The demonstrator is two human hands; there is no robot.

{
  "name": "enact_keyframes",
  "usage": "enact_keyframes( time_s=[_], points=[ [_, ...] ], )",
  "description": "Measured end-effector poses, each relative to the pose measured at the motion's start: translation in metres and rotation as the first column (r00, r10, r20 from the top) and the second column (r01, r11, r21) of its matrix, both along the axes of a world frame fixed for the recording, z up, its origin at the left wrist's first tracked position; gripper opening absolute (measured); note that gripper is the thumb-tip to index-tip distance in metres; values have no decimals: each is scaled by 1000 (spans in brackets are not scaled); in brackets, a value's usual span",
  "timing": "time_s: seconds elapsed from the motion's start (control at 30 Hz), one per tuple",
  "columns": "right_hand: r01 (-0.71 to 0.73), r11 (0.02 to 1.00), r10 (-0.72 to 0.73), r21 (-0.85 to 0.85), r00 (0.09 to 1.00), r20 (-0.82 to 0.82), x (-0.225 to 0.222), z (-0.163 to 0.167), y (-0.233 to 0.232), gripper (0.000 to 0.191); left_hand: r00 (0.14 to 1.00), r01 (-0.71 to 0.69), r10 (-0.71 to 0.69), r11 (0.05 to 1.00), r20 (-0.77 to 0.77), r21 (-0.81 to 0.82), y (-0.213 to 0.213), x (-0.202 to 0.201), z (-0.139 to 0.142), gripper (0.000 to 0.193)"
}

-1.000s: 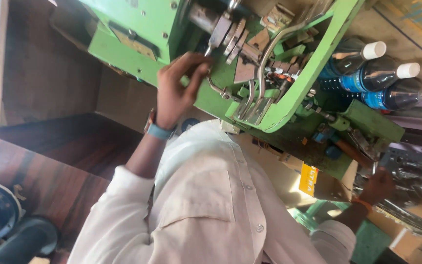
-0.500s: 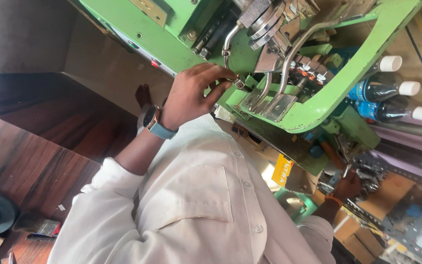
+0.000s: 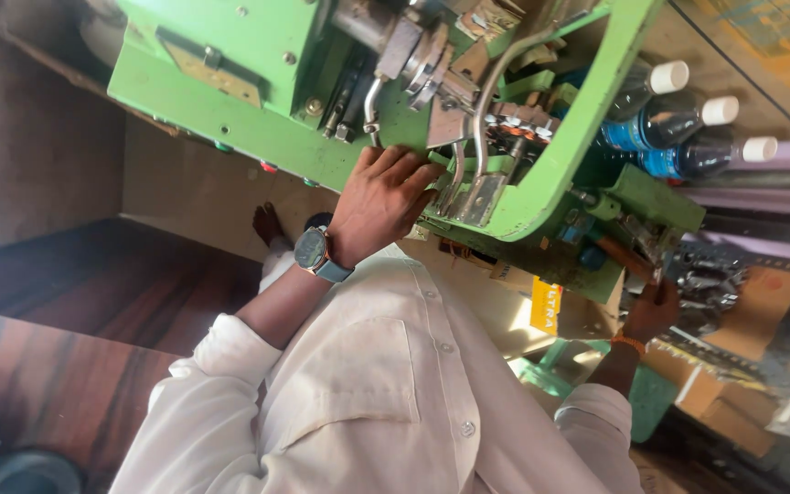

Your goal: The person operates a green bench machine, pulling its lever and fitting a motor armature into it, then carries the armature to the floor and sits down. While seated, the person fits a commutator and metal shaft components into the armature, pressing and adjusting the parts by hand.

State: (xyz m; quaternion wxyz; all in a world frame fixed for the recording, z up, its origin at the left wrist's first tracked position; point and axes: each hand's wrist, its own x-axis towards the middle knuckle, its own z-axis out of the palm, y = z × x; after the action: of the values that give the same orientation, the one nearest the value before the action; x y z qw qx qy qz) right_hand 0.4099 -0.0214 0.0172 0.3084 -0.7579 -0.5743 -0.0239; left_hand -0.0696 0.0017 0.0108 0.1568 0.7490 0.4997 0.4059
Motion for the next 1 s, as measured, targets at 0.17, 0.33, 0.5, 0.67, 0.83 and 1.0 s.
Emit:
enact_keyframes(
  time_s=[0.17, 0.33, 0.5, 0.67, 0.83, 1.0],
  points=[
    [58, 920, 50, 388, 964, -261, -3, -17, 1, 17, 999, -5, 7, 998, 48, -55, 1, 4, 5, 27],
    [136, 939, 105, 316, 761, -640, -20, -34, 9, 23, 978, -25, 72, 973, 198, -231, 0, 21, 15, 29],
    [-81, 918, 334, 387, 685, -647, -28, -40, 28, 25, 971, -142, 180, 964, 158, -226, 5, 41, 14, 26],
    [-59, 925, 307, 375, 696, -649, -32, -43, 39, 24, 958, -184, 232, 949, 170, -258, 9, 54, 8, 18],
    [-76, 885, 414, 459, 580, -702, -47, -45, 41, 27, 939, -175, 259, 927, 227, -331, 10, 57, 3, 18],
    [-227, 890, 453, 395, 539, -711, -77, -47, 28, 31, 930, -169, 260, 930, 259, -326, 12, 60, -6, 16]
  ],
)
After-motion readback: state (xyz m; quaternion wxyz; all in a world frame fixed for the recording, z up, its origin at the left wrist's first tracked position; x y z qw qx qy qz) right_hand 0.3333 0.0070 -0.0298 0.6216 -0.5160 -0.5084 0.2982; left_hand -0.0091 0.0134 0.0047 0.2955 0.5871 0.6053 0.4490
